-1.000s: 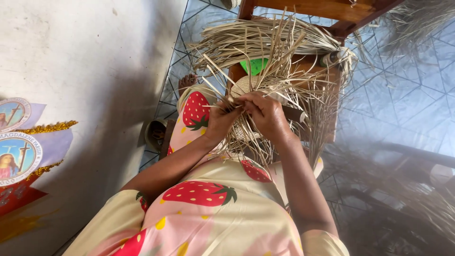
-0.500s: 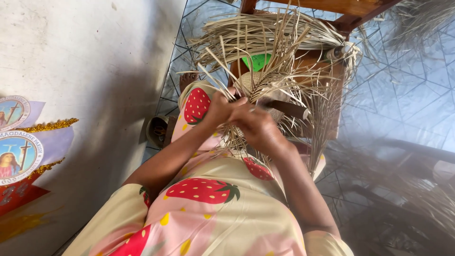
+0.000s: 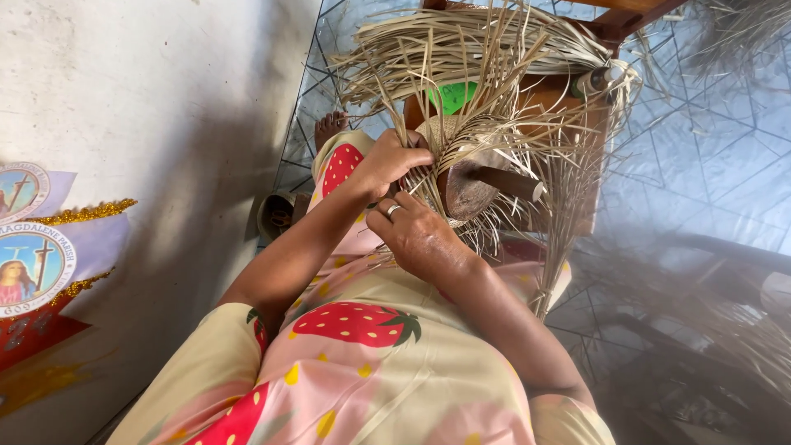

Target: Weaving a hat brim using dried plant fibers and a small wooden tool.

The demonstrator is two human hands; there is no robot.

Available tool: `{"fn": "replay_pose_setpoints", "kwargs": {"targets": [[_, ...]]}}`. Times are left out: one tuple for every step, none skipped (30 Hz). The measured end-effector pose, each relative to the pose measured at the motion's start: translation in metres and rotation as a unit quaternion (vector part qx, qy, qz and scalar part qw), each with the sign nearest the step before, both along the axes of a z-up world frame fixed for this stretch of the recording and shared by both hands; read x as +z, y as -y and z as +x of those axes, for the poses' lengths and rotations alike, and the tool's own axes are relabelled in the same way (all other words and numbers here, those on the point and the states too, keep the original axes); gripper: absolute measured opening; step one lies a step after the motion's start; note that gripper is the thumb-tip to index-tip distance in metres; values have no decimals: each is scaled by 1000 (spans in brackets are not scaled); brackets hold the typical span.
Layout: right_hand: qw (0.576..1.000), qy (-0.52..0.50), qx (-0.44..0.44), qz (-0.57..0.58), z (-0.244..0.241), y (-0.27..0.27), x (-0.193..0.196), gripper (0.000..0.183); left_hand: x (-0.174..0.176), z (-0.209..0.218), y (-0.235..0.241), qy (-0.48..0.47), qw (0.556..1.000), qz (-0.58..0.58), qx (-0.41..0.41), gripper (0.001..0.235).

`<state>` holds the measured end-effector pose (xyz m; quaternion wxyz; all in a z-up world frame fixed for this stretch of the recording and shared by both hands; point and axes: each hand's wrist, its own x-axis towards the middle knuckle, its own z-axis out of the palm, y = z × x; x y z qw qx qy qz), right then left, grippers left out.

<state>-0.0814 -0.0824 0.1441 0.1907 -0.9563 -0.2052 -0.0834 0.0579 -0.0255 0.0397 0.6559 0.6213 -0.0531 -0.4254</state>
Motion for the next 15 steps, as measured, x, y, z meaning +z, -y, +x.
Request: {"fn": "replay_pose_setpoints", "kwargs": {"targets": [[1000, 14, 3, -11, 1, 0, -1, 13, 6, -1, -1, 29, 999, -5, -16, 10], [999, 29, 5, -21, 2, -1, -1, 14, 12, -1, -2, 58, 998, -9, -33, 8], [999, 29, 7, -20, 4, -5, -10, 14, 21, -1, -5, 58, 998, -8, -32, 8], [999, 38, 5, -30, 5, -10, -18, 14, 29, 0, -7, 65, 997, -17, -27, 11], [998, 47, 3, -41, 5, -14, -26, 14, 38, 0, -9, 71, 997, -26, -23, 14], [998, 47, 4, -39, 6, -20, -28, 14, 47, 0, -21, 71, 997, -25, -22, 14], [998, 48, -3, -42, 7, -25, -30, 11, 55, 0, -33, 62, 997, -35, -37, 17], [998, 49, -10, -44, 7, -31, -32, 8, 64, -1, -45, 54, 996, -46, -52, 23], [998, 48, -8, -43, 6, -30, -35, 8, 69, -1, -57, 53, 996, -44, -50, 23], [998, 44, -5, -46, 6, -29, -38, 9, 74, -1, -68, 40, 995, -60, -73, 33], [998, 39, -1, -51, 5, -28, -42, 9, 79, -1, -80, 28, 992, -78, -96, 44], [998, 39, 1, -50, 5, -27, -40, 9, 71, 1, -80, 28, 992, -77, -94, 44], [998, 42, 7, -43, 4, -26, -39, 9, 63, 2, -79, 92, 988, -11, -127, 38], [998, 45, 12, -36, 3, -25, -38, 9, 55, 3, -79, 154, 973, 56, -159, 33], [998, 45, 14, -36, 2, -25, -40, 9, 46, 1, -80, 154, 974, 56, -158, 33]]}}
